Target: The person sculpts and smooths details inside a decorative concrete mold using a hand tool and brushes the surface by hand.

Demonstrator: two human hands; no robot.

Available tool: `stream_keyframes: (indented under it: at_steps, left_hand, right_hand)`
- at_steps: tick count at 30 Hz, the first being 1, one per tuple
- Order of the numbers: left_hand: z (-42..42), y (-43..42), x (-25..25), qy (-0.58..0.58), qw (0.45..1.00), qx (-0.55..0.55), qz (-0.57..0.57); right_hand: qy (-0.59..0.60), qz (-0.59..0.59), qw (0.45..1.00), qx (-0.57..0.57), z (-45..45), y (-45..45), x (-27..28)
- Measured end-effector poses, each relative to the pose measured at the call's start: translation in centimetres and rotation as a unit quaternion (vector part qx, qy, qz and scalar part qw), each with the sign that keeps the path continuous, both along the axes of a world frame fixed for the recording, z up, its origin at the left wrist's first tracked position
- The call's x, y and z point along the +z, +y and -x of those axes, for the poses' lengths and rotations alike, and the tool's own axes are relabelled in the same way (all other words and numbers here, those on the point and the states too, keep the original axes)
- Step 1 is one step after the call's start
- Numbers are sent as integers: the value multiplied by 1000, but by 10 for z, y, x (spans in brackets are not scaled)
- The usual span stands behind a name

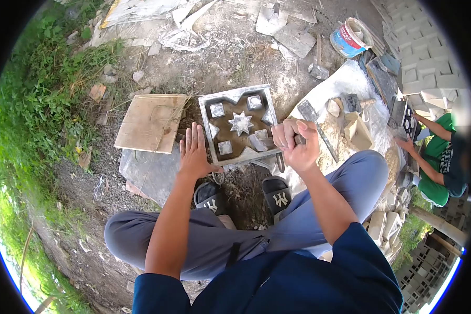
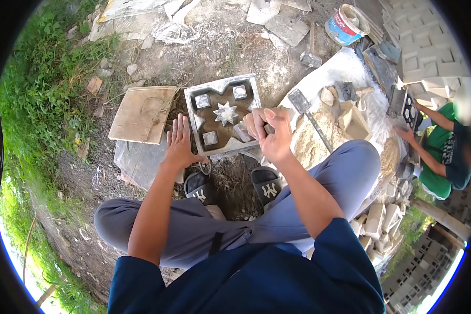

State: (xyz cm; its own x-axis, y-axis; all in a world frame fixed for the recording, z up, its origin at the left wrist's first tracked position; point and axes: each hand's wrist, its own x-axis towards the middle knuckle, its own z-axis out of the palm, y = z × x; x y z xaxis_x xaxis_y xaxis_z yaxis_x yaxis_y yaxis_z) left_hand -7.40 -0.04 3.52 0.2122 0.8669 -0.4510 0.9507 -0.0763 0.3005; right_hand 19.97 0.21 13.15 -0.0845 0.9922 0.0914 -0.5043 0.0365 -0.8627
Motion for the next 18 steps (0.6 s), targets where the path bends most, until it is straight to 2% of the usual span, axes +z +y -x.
stream_keyframes:
  at_steps: [2,4,9,12,13,14,18]
  left_hand:
    - [7,-4,-5,1,1000,12,0]
    - [10,-8,-7,-21,1000,10,18]
    - [7,-2,-5,-27,999,16,27]
    - [7,0,-7,-33,999,12,27]
    - [6,-1,-9,-25,999,13,28]
    - [5,0,-11,-18,999,12,27]
    - [2,4,-8,-6,999,15,48]
  right_hand:
    - [17,-8,999,27,1,3,11]
    - [-4,-16,1000,2,7,0,17]
    - [-56,-47,997,38,20,1,19]
    - [-64,-57,995,54,25,2,2]
    - [-130,-60,989,48,32,7,-12]
    - [-133,-58,988,47,31,4,-19]
    - [-128,-86,987,40,32,5,-7]
